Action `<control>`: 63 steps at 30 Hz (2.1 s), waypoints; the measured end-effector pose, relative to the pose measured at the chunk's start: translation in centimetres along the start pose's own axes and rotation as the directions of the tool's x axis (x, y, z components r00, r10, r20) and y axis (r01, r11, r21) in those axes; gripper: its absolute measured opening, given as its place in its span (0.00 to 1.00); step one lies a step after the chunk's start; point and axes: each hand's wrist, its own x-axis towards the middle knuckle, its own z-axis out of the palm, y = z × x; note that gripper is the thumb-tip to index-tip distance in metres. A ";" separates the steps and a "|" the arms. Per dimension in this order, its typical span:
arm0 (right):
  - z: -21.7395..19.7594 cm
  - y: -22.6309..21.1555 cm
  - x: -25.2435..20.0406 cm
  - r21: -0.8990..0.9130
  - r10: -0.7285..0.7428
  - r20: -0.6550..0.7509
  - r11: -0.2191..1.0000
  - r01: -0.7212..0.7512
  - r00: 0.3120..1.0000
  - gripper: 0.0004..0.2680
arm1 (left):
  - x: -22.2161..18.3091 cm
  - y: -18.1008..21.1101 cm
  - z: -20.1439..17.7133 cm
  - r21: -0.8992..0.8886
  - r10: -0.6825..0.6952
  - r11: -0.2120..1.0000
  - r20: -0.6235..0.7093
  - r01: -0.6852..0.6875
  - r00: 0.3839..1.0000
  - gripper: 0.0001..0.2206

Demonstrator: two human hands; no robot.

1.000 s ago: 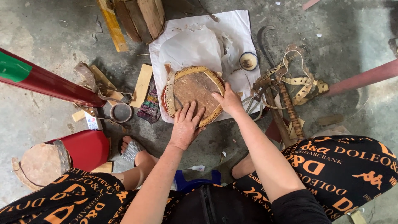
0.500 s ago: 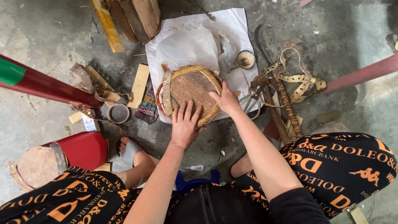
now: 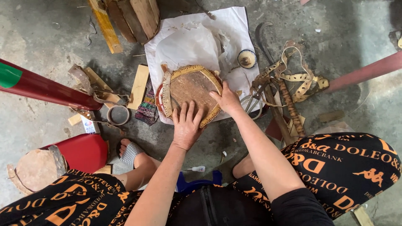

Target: Trimming excess leather from the rim of a drum using scissors

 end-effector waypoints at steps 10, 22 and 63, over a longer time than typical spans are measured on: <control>0.0 -0.1 -0.1 0.018 0.018 0.005 1.000 -0.018 1.000 0.27 | -0.3 0.1 -1.5 -0.089 0.038 0.996 0.120 -0.027 0.992 0.40; -1.2 -1.7 -1.5 0.048 0.026 0.015 0.998 -0.026 1.000 0.26 | -0.2 2.1 0.9 0.113 0.071 0.990 0.144 -0.088 0.987 0.45; -0.3 -0.4 0.2 0.035 0.052 0.005 0.998 -0.052 0.999 0.21 | -0.1 1.7 -0.7 0.071 0.139 0.985 0.207 -0.156 0.969 0.34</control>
